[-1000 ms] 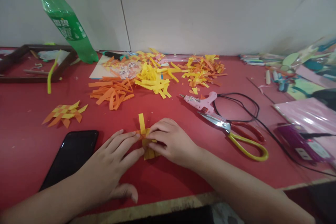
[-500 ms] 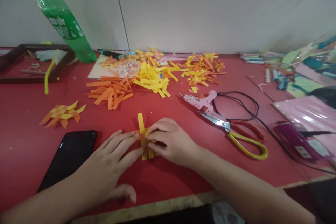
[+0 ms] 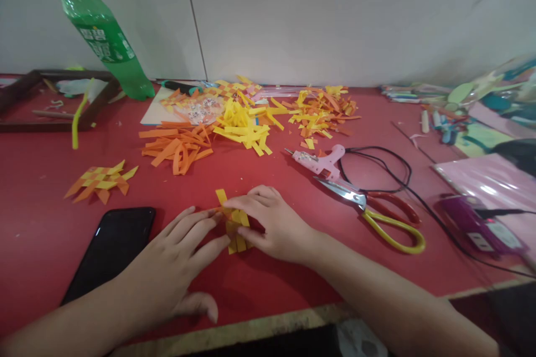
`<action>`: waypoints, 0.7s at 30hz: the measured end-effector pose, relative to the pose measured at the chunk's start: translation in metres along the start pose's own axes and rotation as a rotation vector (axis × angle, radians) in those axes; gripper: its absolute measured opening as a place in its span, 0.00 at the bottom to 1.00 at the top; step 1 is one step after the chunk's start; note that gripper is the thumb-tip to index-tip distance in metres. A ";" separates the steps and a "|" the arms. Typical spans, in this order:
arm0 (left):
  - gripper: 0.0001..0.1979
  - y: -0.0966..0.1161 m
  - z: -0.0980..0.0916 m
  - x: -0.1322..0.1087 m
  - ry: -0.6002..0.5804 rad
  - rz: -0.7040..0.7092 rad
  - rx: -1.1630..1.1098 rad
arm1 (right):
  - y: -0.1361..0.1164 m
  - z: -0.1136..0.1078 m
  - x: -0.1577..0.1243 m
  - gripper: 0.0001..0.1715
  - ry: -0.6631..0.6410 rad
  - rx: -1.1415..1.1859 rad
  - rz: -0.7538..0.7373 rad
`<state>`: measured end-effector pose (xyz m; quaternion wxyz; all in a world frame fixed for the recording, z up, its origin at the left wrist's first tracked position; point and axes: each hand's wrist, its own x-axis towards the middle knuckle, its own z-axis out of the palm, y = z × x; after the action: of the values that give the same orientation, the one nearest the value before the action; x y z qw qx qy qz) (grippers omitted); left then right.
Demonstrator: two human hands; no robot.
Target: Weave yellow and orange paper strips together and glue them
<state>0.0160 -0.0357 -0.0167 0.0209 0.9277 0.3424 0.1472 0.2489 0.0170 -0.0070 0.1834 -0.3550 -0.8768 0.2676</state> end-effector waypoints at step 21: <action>0.42 0.001 0.004 -0.001 0.087 -0.049 -0.114 | 0.002 0.006 0.001 0.14 0.054 -0.202 -0.265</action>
<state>0.0169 -0.0372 -0.0202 0.0625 0.9091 0.3567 0.2060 0.2462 0.0174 -0.0125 0.2038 -0.2599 -0.9332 0.1418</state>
